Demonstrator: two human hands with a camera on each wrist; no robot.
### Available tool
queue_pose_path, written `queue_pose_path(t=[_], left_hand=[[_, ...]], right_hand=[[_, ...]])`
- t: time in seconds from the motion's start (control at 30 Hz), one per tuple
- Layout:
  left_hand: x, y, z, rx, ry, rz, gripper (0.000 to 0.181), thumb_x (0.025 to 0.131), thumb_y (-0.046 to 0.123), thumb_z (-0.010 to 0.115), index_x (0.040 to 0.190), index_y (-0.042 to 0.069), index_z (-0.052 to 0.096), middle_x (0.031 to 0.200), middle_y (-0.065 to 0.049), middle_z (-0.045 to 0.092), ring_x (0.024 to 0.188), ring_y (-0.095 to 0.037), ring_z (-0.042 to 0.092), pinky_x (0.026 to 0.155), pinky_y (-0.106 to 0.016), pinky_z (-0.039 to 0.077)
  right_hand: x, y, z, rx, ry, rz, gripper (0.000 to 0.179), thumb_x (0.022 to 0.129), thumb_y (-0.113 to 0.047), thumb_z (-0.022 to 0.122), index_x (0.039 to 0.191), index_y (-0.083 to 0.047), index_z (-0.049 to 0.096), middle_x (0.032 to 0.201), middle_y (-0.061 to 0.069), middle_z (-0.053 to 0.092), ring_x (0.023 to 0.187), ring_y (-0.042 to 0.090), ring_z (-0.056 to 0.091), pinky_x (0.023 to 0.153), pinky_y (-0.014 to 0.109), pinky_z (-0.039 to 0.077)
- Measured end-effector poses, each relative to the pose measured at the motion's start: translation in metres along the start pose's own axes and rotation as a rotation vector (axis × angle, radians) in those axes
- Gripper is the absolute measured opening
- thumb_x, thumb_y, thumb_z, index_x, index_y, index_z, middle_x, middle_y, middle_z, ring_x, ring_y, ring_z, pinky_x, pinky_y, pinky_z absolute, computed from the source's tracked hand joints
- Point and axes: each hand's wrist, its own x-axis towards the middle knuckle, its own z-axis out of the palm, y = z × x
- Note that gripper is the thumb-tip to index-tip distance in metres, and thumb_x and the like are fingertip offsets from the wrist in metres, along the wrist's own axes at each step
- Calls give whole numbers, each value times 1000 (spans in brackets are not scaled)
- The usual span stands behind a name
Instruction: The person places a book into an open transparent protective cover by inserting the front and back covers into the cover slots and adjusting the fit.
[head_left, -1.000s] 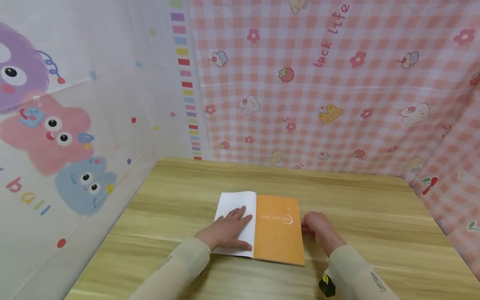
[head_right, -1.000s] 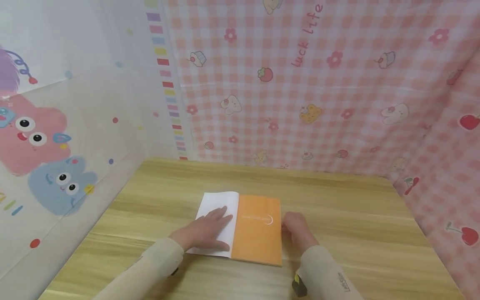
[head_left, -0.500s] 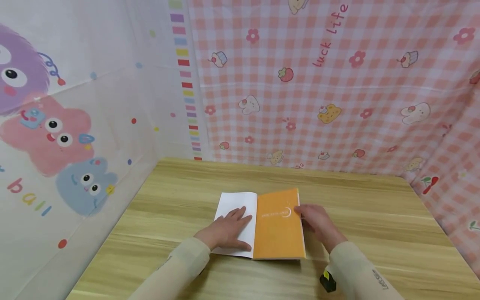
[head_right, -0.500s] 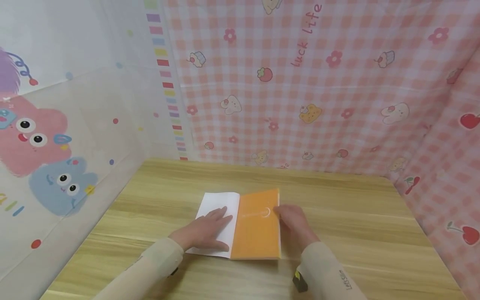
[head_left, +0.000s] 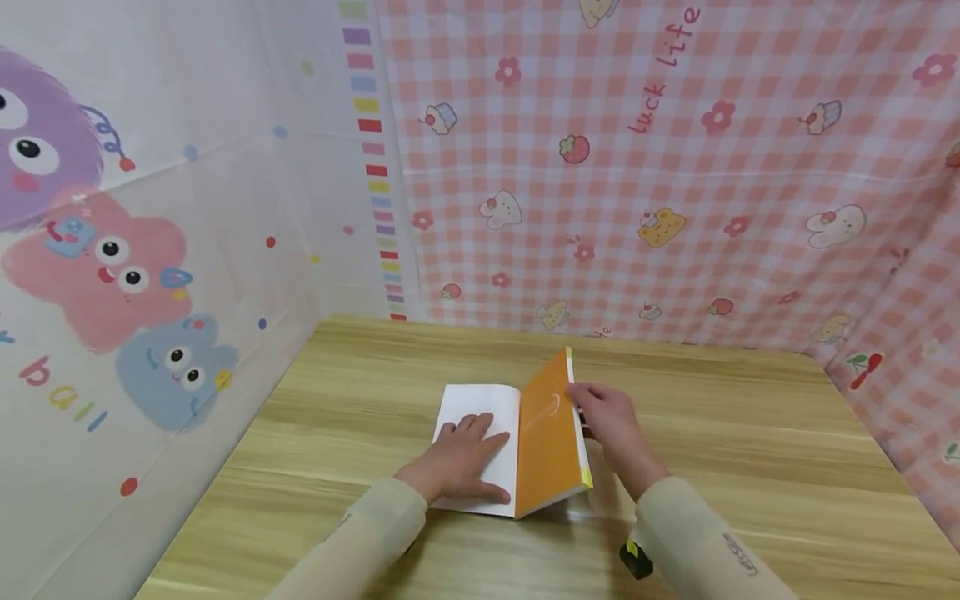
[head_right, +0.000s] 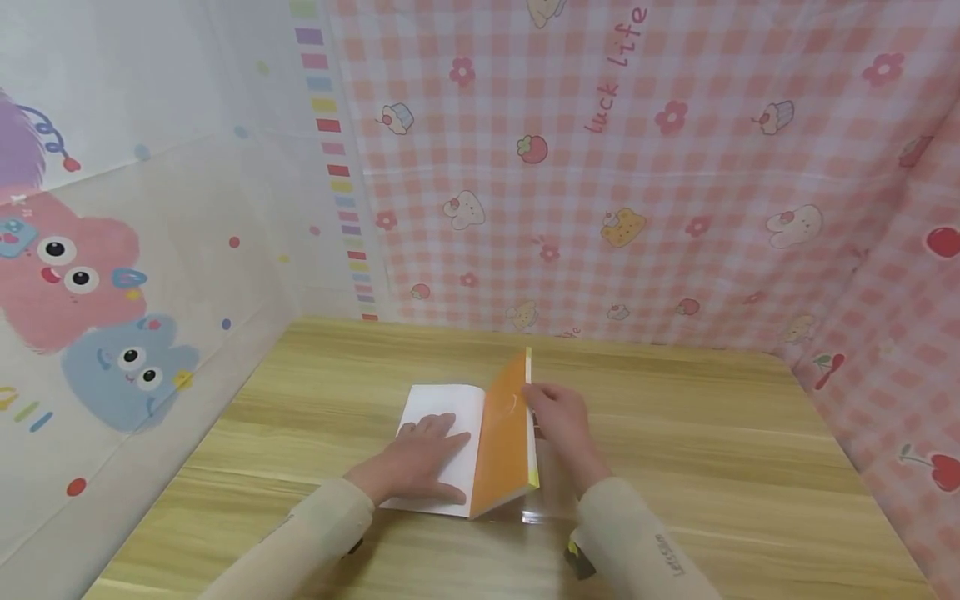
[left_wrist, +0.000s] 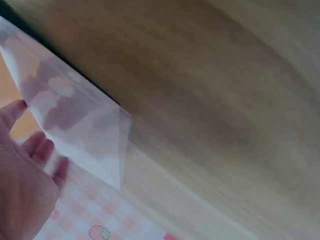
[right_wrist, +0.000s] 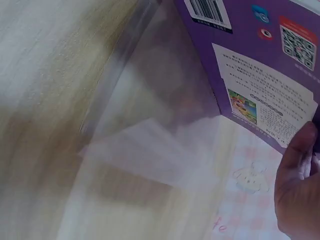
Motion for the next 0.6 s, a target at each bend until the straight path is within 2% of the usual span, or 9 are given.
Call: queue_pose_path(t=[0.13,0.2,0.27,0.3,0.33,0.43,0.5,0.53,0.6], left_hand=[[1,-3,6,-29,79,30,88,76,69,72,144,17,52,134,-11,44,119,-29,43,92,-43,41],[1,-6,8,-94,93,38,77,84,62,68,143,15,52,134,-12,45,119,-29,44,92,-44,43],[3,-10,9,-200,110,45,60,97,51,56,141,10,53,135,-15,48,121,-32,45,95,-48,43],[3,-13,9,-291,109,22,55,103,48,47,142,9,53,138,-15,49,125,-33,45,99,-49,41],[3,-15,7,-420,100,-12,55,106,46,38,143,8,52,138,-15,51,127,-33,46,102,-50,38],[3,-24,1,-883,92,-106,71,107,51,13,144,2,49,136,-17,56,127,-34,49,102,-51,39],[1,-29,-3,-1168,90,-198,83,103,60,7,145,0,47,134,-20,59,123,-34,53,97,-48,42],[0,-33,-5,-1257,78,-223,86,102,63,8,142,-1,49,127,-21,62,117,-34,58,93,-46,46],[-3,-39,-6,-1319,73,-253,78,105,58,18,137,-4,53,116,-23,67,104,-34,65,85,-43,52]], right_hand=[[-1,-5,12,-74,50,-64,36,98,-28,61,119,0,69,102,12,70,77,16,64,69,30,56],[-2,-8,19,-95,65,-84,35,98,-29,61,118,-1,70,103,13,70,75,16,65,67,29,56],[-3,-11,27,-87,68,-103,35,97,-28,62,117,-1,70,102,14,70,73,16,66,65,30,57],[-4,-12,31,-77,63,-113,34,97,-28,62,116,0,70,101,14,70,72,17,66,64,31,57],[-4,-12,36,-72,53,-128,34,98,-28,62,116,0,71,99,14,70,71,18,67,63,31,58],[-5,-7,47,-123,-12,-196,30,100,-25,60,111,0,72,95,15,70,73,22,69,65,33,57],[-7,2,53,-286,-80,-277,26,100,-21,58,107,-2,73,92,13,71,75,22,67,68,35,56],[-8,9,55,-395,-115,-317,24,100,-19,58,105,-2,74,92,12,71,77,21,66,70,36,55],[-11,24,59,-623,-178,-382,22,98,-17,60,107,-3,74,96,10,70,83,22,65,77,39,53]])
